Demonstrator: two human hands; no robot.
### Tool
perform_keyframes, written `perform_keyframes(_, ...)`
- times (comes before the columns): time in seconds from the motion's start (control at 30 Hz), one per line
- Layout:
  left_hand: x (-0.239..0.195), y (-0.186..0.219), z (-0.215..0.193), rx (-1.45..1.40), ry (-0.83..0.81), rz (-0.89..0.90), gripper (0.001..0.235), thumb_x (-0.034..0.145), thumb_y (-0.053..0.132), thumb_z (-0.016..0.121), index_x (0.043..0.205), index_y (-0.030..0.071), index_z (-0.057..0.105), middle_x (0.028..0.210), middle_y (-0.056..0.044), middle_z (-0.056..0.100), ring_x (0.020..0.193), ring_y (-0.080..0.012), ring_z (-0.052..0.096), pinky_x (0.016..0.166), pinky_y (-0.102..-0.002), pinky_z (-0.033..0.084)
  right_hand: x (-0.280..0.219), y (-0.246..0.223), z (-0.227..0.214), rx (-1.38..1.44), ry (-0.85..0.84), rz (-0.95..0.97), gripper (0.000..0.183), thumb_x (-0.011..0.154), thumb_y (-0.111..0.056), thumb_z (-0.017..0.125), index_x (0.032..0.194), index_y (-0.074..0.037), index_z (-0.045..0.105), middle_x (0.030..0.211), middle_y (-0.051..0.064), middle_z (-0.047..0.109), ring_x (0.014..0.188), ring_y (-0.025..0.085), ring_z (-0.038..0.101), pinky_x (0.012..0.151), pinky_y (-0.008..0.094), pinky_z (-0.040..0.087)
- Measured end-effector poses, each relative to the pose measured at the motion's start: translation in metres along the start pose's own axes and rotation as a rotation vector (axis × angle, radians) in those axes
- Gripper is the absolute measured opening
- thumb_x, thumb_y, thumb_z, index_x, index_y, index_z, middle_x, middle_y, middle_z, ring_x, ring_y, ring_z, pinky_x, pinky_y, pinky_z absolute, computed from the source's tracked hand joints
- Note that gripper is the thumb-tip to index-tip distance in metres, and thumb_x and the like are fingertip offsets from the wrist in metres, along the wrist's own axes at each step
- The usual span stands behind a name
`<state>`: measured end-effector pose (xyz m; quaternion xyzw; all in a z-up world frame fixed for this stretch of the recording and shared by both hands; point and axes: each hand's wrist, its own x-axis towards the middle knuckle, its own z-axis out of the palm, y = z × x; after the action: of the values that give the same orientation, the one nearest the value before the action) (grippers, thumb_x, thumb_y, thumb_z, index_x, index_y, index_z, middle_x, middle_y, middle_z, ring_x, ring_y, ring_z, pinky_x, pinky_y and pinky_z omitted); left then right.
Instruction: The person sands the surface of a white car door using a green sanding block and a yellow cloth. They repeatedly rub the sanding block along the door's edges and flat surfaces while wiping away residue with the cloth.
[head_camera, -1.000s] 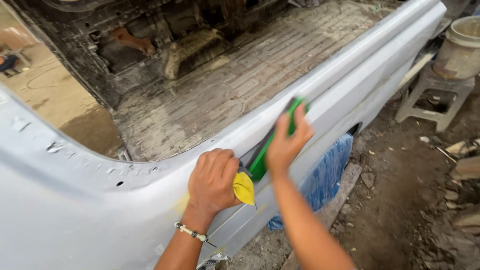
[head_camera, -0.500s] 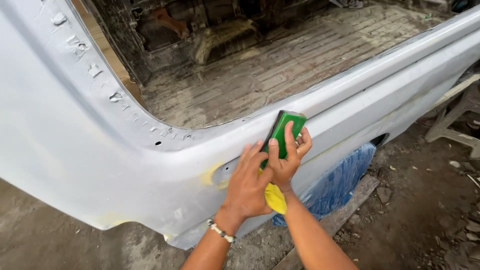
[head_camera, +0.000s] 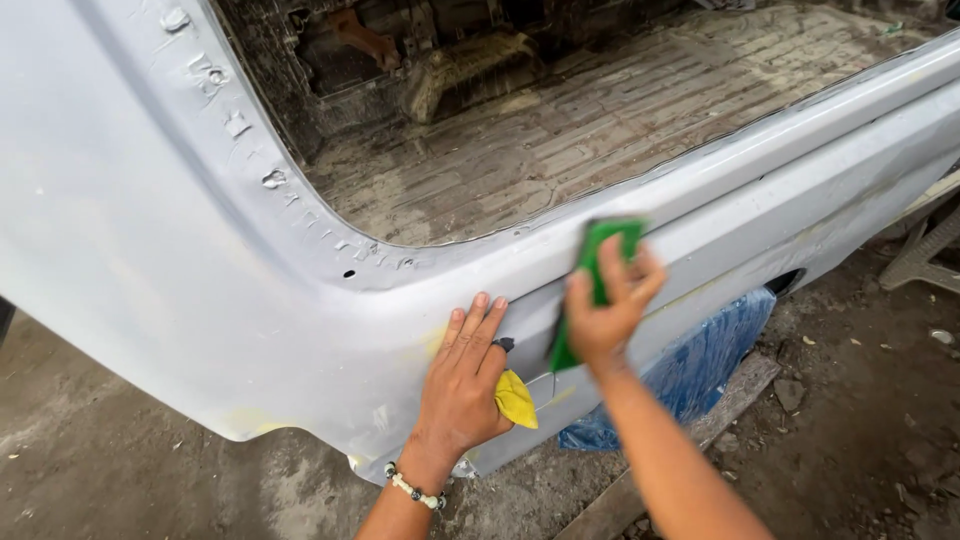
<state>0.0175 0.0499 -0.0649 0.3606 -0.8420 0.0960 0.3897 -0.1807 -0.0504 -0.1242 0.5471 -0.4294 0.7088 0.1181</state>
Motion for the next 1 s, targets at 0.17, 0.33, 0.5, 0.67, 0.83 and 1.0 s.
perform_keyframes(0.17, 0.005, 0.001, -0.002, -0.042, 0.000, 0.035, 0.027, 0.067, 0.009, 0.078, 0.081, 0.002, 0.056, 0.154, -0.024, 0.048, 0.150, -0.0399, 0.038, 0.123, -0.057, 0.029, 0.054, 0.034, 0.001, 0.114, 0.215, 0.491, 0.054, 0.106, -0.021, 0.062, 0.158, -0.015, 0.046, 0.137, 0.016, 0.043, 0.114, 0.023, 0.053, 0.098, 0.037, 0.054)
perform_keyframes(0.33, 0.022, -0.001, 0.002, -0.079, -0.005, 0.056, 0.026, 0.068, 0.010, 0.077, 0.083, 0.002, 0.057, 0.154, -0.022, 0.048, 0.150, -0.0385, 0.038, 0.123, -0.056, 0.028, 0.004, -0.026, 0.010, 0.009, 0.126, 0.160, 0.056, 0.106, -0.016, 0.062, 0.160, -0.013, 0.045, 0.146, 0.018, 0.036, 0.128, 0.029, 0.047, 0.113, 0.039, 0.049)
perform_keyframes(0.5, 0.027, 0.001, -0.007, -0.051, -0.129, 0.024, 0.024, 0.064, 0.008, 0.076, 0.077, 0.003, 0.057, 0.155, -0.020, 0.047, 0.150, -0.0384, 0.035, 0.122, -0.056, 0.027, 0.077, 0.075, -0.006, -0.100, 0.300, 0.424, 0.049, 0.110, -0.019, 0.061, 0.157, -0.012, 0.051, 0.129, 0.013, 0.046, 0.118, 0.027, 0.049, 0.109, 0.043, 0.044)
perform_keyframes(0.67, 0.061, 0.006, 0.016, -0.088, -0.064, 0.074, 0.027, 0.064, 0.011, 0.078, 0.078, 0.001, 0.057, 0.151, -0.022, 0.049, 0.147, -0.0407, 0.036, 0.118, -0.061, 0.025, 0.024, -0.001, 0.005, -0.030, 0.175, 0.371, 0.053, 0.102, -0.016, 0.063, 0.152, -0.007, 0.049, 0.136, 0.015, 0.041, 0.121, 0.027, 0.049, 0.105, 0.039, 0.046)
perform_keyframes(0.83, 0.101, 0.010, 0.045, -0.146, 0.051, 0.161, 0.028, 0.073, 0.013, 0.079, 0.089, 0.000, 0.060, 0.150, -0.023, 0.051, 0.147, -0.0381, 0.040, 0.120, -0.057, 0.029, 0.018, 0.016, 0.002, 0.093, 0.072, 0.258, 0.053, 0.091, -0.013, 0.076, 0.142, -0.008, 0.062, 0.146, 0.019, 0.040, 0.117, 0.031, 0.049, 0.104, 0.039, 0.045)
perform_keyframes(1.0, 0.131, 0.022, 0.067, -0.036, -0.076, 0.104, 0.028, 0.058, 0.009, 0.077, 0.076, 0.002, 0.057, 0.148, -0.023, 0.049, 0.143, -0.0387, 0.040, 0.117, -0.053, 0.030, 0.136, 0.103, -0.027, 0.011, 0.239, 0.545, 0.051, 0.103, -0.028, 0.058, 0.152, -0.018, 0.052, 0.131, 0.011, 0.042, 0.112, 0.023, 0.052, 0.100, 0.034, 0.048)
